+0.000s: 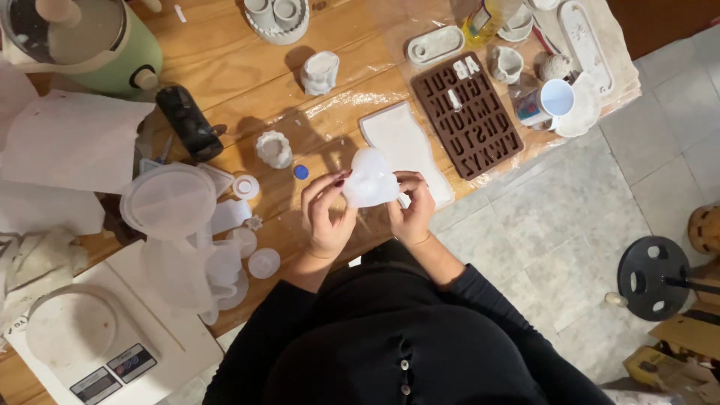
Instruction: The person is preparing and inspecting various silicone molds on a workbench for candle or soap making.
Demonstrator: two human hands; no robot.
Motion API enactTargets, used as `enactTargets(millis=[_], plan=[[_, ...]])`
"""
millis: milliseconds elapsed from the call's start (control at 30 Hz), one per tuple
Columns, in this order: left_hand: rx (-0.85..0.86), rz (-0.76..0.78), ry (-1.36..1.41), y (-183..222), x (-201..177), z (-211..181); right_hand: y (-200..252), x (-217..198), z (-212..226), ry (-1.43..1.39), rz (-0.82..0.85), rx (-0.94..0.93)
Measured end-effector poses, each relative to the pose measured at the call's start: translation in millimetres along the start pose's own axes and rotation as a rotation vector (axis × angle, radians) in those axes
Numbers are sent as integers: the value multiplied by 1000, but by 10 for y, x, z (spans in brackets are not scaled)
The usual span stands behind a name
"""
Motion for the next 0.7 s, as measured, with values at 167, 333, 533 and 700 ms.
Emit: enactTargets(millis=[167,333,533,700], plan=[[43,26,46,12,16,-16,31,3,-13,-24,3,-8],[45,55,-16,39,66,15,-28,-20,56,6,17,-25],[-347,211,-107,606,-50,410,299,332,-525,-2,500,463],[-579,243,-61,1140,-720,396,559,779,-334,-86,987,382]])
Point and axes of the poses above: each hand's wrist, its own y-axis away from the middle knuckle, its own x-axis out of the palm, z = x × y, the point moved 7 cm from there along -y, towards the middle knuckle, and after that the axes turned 6 degrees about z, right-handed, at the moved point
